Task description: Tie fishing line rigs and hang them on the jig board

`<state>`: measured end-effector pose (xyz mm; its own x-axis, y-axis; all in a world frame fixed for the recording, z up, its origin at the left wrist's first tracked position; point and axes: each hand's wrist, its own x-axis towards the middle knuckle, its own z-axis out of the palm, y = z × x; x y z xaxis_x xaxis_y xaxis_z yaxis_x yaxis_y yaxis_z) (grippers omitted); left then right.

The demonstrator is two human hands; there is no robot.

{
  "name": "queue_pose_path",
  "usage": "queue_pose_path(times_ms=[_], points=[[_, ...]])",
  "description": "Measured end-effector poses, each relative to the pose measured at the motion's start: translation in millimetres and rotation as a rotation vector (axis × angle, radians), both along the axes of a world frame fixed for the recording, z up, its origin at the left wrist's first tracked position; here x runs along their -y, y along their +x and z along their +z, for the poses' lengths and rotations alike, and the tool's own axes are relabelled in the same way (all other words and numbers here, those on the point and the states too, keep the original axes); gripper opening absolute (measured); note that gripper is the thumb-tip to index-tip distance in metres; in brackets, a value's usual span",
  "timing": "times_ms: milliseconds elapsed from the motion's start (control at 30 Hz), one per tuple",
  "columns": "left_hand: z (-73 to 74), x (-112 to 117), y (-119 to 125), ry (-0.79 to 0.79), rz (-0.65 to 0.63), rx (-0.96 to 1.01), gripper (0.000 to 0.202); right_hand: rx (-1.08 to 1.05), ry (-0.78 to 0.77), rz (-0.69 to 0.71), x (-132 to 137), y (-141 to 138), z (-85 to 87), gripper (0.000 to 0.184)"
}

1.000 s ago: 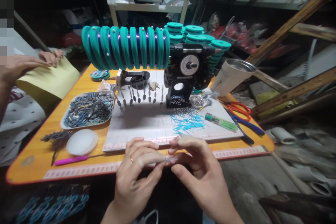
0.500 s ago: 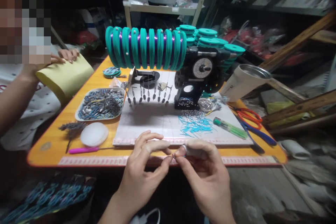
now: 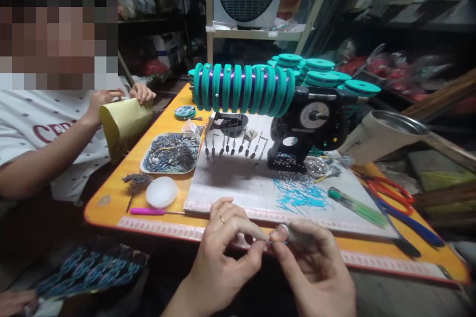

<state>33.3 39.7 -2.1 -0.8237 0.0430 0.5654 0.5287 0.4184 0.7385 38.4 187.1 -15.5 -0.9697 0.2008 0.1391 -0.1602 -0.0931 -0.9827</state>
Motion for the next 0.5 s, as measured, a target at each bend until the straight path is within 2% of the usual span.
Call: queue_pose_path(times_ms=[133, 267, 433, 500], points=[[-2.6, -0.3, -0.5, -0.007, 0.020, -0.015, 0.014, 0.025, -0.028, 0.050, 6.4, 3.1, 1.4, 0.035], [-3.9, 0.1, -0.9, -0.035, 0.038, -0.026, 0.017, 0.094, -0.097, 0.006, 11.2, 5.1, 1.8, 0.035], [-1.8, 0.4, -0.7, -0.049, 0.010, -0.008, 0.016, 0.001, 0.013, 0.134, 4.1, -0.7, -6.2, 0.029], [-1.5, 0.6, -0.5, -0.056, 0.003, 0.009, 0.015, -0.025, 0.042, 0.140, 1.5, -2.9, -8.5, 0.027]])
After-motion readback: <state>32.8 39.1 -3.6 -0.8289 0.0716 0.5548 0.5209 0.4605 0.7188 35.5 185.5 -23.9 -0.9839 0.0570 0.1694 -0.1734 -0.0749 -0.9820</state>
